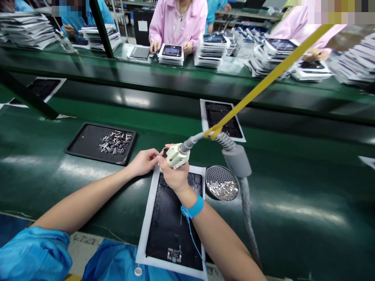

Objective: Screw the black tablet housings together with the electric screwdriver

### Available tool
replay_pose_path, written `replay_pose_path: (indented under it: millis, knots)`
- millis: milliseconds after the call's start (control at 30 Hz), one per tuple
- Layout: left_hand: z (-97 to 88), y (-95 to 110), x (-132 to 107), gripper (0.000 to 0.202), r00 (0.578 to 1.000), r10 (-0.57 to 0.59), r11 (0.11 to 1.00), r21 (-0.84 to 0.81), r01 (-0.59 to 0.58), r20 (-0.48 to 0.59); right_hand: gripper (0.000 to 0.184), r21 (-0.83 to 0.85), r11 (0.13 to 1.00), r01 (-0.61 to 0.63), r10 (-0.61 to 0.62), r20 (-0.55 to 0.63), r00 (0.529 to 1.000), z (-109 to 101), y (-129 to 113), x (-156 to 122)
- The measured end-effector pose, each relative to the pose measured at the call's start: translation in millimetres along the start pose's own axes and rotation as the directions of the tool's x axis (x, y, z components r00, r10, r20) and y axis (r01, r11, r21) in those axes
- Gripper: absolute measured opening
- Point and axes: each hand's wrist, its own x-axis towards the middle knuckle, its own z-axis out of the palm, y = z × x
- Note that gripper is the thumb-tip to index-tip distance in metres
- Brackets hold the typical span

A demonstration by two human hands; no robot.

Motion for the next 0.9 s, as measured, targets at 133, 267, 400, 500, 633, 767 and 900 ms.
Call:
replay_pose_path:
  millis: [133, 267, 400, 500, 633, 767, 900]
  knots:
    - [0.3, -3, 1, 0.016, 1.000, 0.029, 0.999, -0.014, -0.029, -0.008, 0.036, -0.026, 0.999, -0.029, 0.029, -0.011, 1.000, 1, 3, -2]
    - [-2.8, -5, 1, 0.021, 0.999, 0.038, 0.998, 0.055, -0.036, -0.039, 0.034, -0.015, 1.000, -0.013, 0.012, -0.008, 1.000, -4, -12, 9]
    - [-3.3, -1, -1, 0.026, 0.991, 0.105, 0.962, 0.262, -0.081, -0.079, 0.029, -0.050, 0.994, 0.101, -0.108, -0.153, 0.982, -35, -42, 25]
    - [6.5, 8, 4, 0.019, 0.966, 0.255, 0.849, 0.487, -0.203, -0.042, 0.030, -0.131, 0.982, 0.137, -0.166, -0.243, 0.956, -71, -58, 25]
    - [27.1, 29, 24, 0.034, 0.955, 0.269, 0.711, 0.643, -0.286, 0.128, 0.032, -0.262, 0.956, 0.131, -0.216, -0.328, 0.920, -111, -59, 12]
    - [35.8, 42, 35, 0.023, 0.927, 0.160, 0.736, 0.585, -0.341, 0.339, 0.034, -0.310, 0.945, 0.099, -0.211, -0.353, 0.911, -130, -52, 0]
    - [33.5, 36, 30, 0.020, 0.880, 0.257, 0.688, 0.564, -0.457, 0.399, 0.035, -0.308, 0.947, 0.091, -0.197, -0.334, 0.922, -136, -48, -4]
